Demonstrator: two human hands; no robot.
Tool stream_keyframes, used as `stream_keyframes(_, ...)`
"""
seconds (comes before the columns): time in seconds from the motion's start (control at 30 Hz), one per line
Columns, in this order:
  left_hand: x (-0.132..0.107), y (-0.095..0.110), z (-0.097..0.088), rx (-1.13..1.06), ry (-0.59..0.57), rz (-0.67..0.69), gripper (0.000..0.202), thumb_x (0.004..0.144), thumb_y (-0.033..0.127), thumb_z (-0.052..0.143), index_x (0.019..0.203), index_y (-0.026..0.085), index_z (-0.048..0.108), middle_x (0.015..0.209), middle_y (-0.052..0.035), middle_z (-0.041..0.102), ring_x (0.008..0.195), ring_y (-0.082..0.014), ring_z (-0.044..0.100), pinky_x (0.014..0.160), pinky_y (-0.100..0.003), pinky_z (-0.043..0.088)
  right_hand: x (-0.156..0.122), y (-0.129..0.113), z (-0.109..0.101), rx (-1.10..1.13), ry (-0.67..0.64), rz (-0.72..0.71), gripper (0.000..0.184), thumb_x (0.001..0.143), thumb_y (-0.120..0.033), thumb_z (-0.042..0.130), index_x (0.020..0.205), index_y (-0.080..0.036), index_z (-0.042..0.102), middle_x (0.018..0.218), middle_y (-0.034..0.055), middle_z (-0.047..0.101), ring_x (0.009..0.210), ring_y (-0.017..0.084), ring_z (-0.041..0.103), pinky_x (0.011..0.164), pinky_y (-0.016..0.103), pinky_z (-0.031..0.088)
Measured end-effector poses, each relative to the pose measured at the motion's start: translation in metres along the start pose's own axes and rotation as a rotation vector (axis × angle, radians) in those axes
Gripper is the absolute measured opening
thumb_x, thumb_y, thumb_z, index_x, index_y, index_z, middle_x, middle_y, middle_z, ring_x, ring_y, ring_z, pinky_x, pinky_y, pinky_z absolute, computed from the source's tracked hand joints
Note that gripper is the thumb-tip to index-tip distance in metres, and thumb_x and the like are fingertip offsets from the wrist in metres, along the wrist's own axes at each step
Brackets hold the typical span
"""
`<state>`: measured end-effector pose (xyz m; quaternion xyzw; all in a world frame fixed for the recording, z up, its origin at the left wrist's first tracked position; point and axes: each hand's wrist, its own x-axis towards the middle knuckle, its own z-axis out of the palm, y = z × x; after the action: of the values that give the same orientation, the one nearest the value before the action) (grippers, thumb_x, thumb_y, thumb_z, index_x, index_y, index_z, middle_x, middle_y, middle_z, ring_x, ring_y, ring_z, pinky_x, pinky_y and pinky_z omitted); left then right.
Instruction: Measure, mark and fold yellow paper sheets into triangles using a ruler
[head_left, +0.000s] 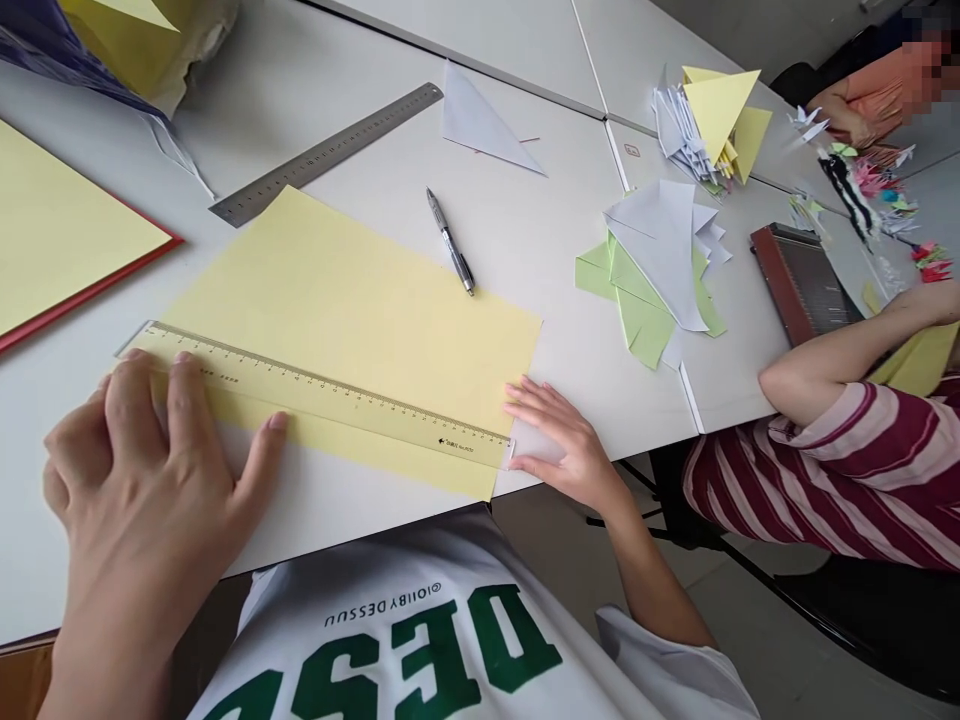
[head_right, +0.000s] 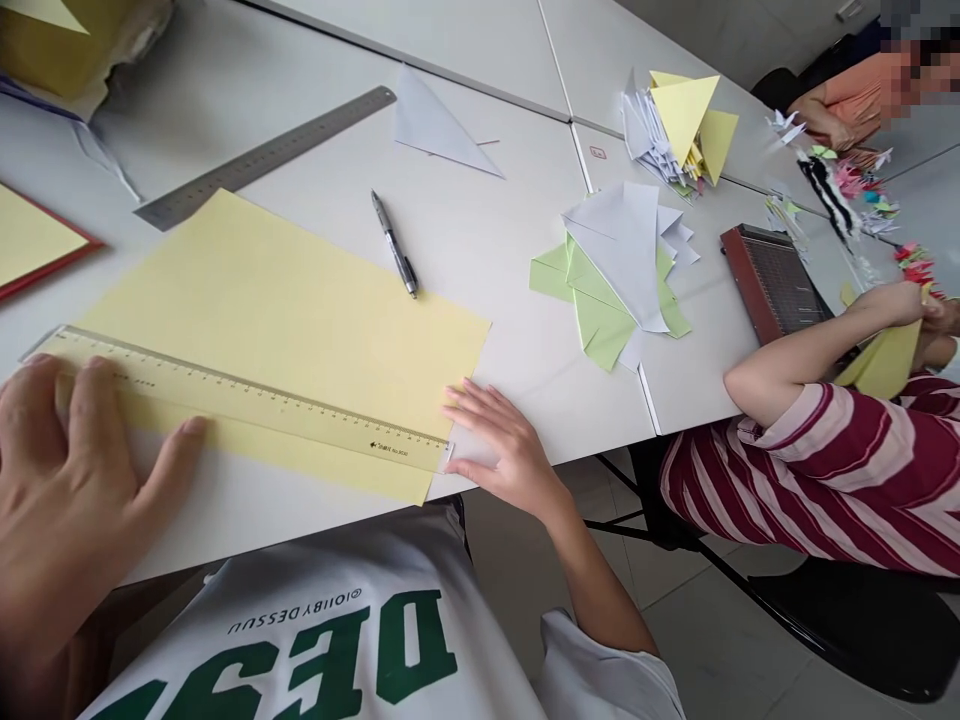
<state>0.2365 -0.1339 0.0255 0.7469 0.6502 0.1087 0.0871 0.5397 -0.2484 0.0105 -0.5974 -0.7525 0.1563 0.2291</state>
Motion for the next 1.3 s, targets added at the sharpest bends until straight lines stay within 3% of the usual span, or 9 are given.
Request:
stream_keyframes(0.23, 0.000, -0.001, 0.005, -0.035, 0.012, -0.016, 0.070, 0.092, 0.064, 0.030, 0.151, 0.028, 0.023, 0.158, -0.0086, 0.025, 0.144, -0.0406, 0.022, 0.115, -0.063, 0.023, 0.001, 0.000, 0.001, -0.048, -0.053, 0.011, 0.063, 0.093, -0.049, 0.056, 0.149, -0.025, 0.039, 0.154, 0.0022, 0.042, 0.149, 0.021, 0.027, 0.123, 0.044, 0.028)
stream_keyframes(0.37, -0.002, 0.003, 0.001, -0.071, 0.006, -0.009, 0.071, 0.092, 0.062, 0.024, 0.152, 0.023, 0.024, 0.158, -0.0125, 0.024, 0.145, -0.0409, 0.019, 0.116, -0.064, 0.020, 0.001, 0.000, 0.000, -0.048, -0.063, 0.011, 0.074, 0.089, -0.054, 0.061, 0.152, -0.028, 0.032, 0.154, 0.0023, 0.040, 0.149, 0.023, 0.027, 0.122, 0.047, 0.029)
stream_keyframes(0.8, -0.006, 0.018, -0.004, -0.081, 0.043, -0.029, 0.069, 0.092, 0.058, 0.028, 0.149, 0.019, 0.029, 0.157, -0.0125, 0.027, 0.144, -0.0406, 0.022, 0.117, -0.059, 0.020, 0.001, -0.001, 0.000, -0.086, -0.084, 0.019, 0.077, 0.087, -0.059, 0.061, 0.151, -0.024, 0.035, 0.156, 0.0025, 0.037, 0.150, 0.023, 0.025, 0.124, 0.045, 0.026)
stream_keyframes(1.3, -0.004, 0.011, -0.002, -0.058, 0.023, -0.029, 0.070, 0.092, 0.060, 0.026, 0.151, 0.023, 0.026, 0.159, -0.0097, 0.026, 0.145, -0.0387, 0.020, 0.117, -0.061, 0.020, 0.001, -0.005, 0.000, -0.100, -0.080, 0.014, 0.079, 0.086, -0.060, 0.061, 0.150, -0.022, 0.036, 0.156, 0.0040, 0.037, 0.150, 0.023, 0.025, 0.124, 0.046, 0.025)
